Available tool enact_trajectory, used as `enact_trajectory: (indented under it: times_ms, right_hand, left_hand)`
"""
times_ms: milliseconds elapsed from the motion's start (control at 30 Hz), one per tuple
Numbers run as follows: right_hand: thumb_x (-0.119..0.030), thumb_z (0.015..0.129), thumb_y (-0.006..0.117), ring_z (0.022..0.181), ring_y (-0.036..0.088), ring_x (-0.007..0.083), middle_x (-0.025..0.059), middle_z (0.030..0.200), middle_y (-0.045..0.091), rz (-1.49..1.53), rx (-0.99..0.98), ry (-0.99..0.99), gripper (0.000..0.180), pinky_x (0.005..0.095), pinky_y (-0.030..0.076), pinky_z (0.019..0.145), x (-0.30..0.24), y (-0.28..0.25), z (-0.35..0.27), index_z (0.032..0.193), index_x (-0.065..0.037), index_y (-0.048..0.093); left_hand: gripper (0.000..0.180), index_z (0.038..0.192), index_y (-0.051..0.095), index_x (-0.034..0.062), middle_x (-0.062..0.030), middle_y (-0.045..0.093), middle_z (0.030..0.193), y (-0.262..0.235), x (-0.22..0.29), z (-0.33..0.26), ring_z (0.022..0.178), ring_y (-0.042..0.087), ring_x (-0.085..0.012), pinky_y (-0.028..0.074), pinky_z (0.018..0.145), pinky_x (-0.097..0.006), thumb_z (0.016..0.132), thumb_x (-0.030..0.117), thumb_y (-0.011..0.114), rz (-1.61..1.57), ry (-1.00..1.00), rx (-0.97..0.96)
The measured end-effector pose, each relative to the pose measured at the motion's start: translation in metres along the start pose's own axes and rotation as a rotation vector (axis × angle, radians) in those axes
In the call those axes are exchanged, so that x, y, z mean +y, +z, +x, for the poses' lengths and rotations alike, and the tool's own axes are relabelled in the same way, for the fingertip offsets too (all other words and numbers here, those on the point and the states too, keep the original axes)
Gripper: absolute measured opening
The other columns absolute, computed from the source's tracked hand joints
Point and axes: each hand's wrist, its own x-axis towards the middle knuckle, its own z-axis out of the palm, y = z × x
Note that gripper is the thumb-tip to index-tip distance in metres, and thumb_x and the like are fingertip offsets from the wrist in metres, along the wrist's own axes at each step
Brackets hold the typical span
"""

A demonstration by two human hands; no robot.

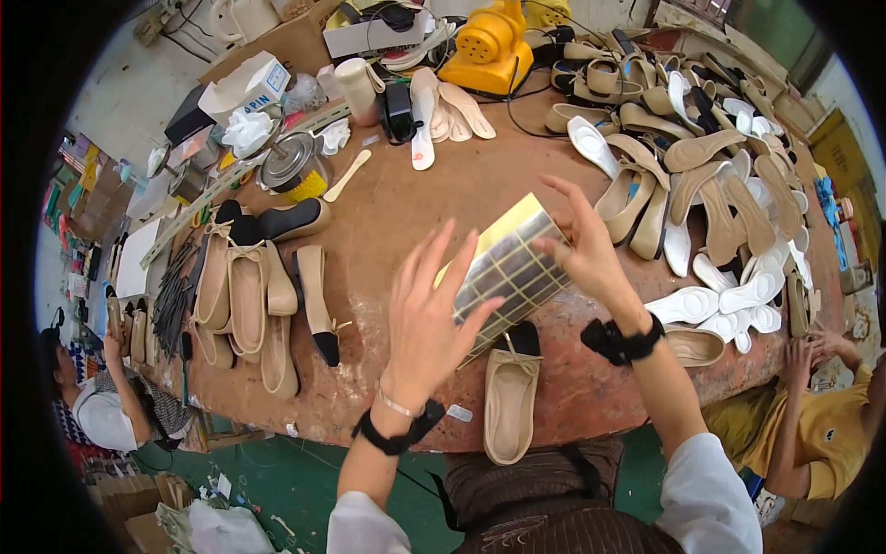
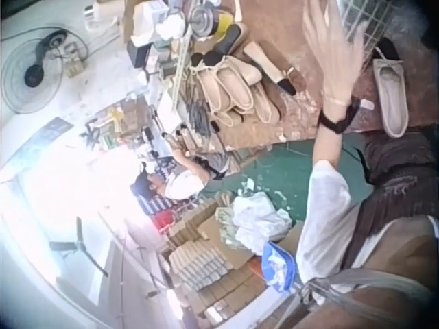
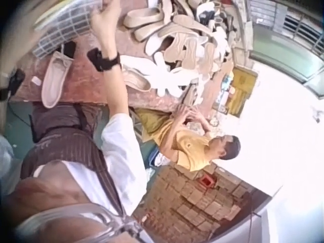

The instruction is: Manually assemble shoe components by inserting insoles, applying labels, and checking finishes.

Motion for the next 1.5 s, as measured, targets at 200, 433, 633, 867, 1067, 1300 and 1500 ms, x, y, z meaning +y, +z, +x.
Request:
enact_trajectory:
  times_ms: [200, 433, 633, 867, 1067, 1300, 1500]
  right_hand:
    - [0.010, 0.081, 0.068, 0.091, 0.074, 0.0192, 0.0106, 0.096, 0.075, -0.216, -0.032, -0.354, 0.054, 0.0293, 0.057, 0.077, -0.059, -0.007, -0.057, 0.131, -0.005, 0.061]
    - [0.001, 0.071, 0.080, 0.079, 0.071, 0.0268, 0.0117, 0.088, 0.073, -0.646, 0.010, -0.468, 0.033, 0.0339, 0.055, 0.070, -0.076, -0.017, -0.093, 0.102, -0.006, 0.074]
    - [0.000, 0.069, 0.080, 0.076, 0.067, 0.0244, 0.0074, 0.089, 0.070, -0.591, 0.075, -0.585, 0.025, 0.0338, 0.052, 0.065, -0.092, -0.013, -0.111, 0.093, -0.006, 0.076]
    - [0.003, 0.070, 0.080, 0.065, 0.064, 0.0151, 0.0061, 0.075, 0.070, -0.445, 0.009, -0.373, 0.020, 0.0264, 0.048, 0.060, -0.102, -0.016, -0.132, 0.088, -0.005, 0.078]
    - [0.001, 0.074, 0.077, 0.060, 0.060, 0.0137, 0.0067, 0.071, 0.068, -0.438, 0.027, -0.322, 0.013, 0.0251, 0.045, 0.056, -0.099, -0.021, -0.136, 0.086, -0.004, 0.077]
    - [0.000, 0.078, 0.074, 0.068, 0.066, 0.0263, 0.0096, 0.076, 0.066, -0.574, -0.032, -0.350, 0.009, 0.0342, 0.050, 0.060, -0.103, -0.023, -0.135, 0.086, -0.003, 0.072]
    - [-0.003, 0.073, 0.076, 0.071, 0.063, 0.0280, 0.0084, 0.075, 0.063, -0.669, -0.024, -0.526, 0.011, 0.0366, 0.050, 0.061, -0.099, -0.011, -0.132, 0.082, -0.006, 0.070]
  left_hand:
    - [0.063, 0.137, 0.058, 0.0077, -0.0135, 0.065, 0.091, 0.018, 0.034, 0.015, 0.082, 0.064, -0.0331, 0.051, 0.074, -0.042, 0.078, 0.014, 0.079, -0.393, 0.079, -0.071]
    - [0.032, 0.111, 0.068, 0.0042, -0.0122, 0.067, 0.083, -0.007, 0.056, -0.012, 0.073, 0.064, -0.0307, 0.051, 0.064, -0.039, 0.080, 0.008, 0.075, -0.326, 0.148, -0.137]
    - [0.014, 0.086, 0.072, 0.0017, -0.0085, 0.073, 0.086, -0.028, 0.068, -0.025, 0.072, 0.064, -0.0236, 0.050, 0.064, -0.033, 0.074, -0.001, 0.078, -0.395, 0.243, 0.025]
    - [0.026, 0.097, 0.077, 0.0021, -0.0093, 0.072, 0.084, -0.046, 0.079, -0.031, 0.068, 0.064, -0.0201, 0.050, 0.062, -0.030, 0.072, -0.001, 0.080, -0.456, 0.126, -0.213]
    - [0.020, 0.093, 0.077, -0.0014, -0.0081, 0.073, 0.084, -0.056, 0.086, -0.034, 0.080, 0.070, -0.0137, 0.055, 0.072, -0.024, 0.073, -0.002, 0.080, -0.571, -0.207, -0.300]
    - [0.014, 0.090, 0.077, -0.0029, -0.0096, 0.074, 0.075, -0.057, 0.087, -0.038, 0.065, 0.067, -0.0096, 0.052, 0.060, -0.024, 0.076, 0.000, 0.079, -0.599, -0.299, -0.299]
    - [0.011, 0.087, 0.078, -0.0026, -0.0089, 0.074, 0.072, -0.051, 0.093, -0.037, 0.063, 0.066, -0.0072, 0.050, 0.057, -0.022, 0.076, 0.001, 0.079, -0.532, -0.273, -0.296]
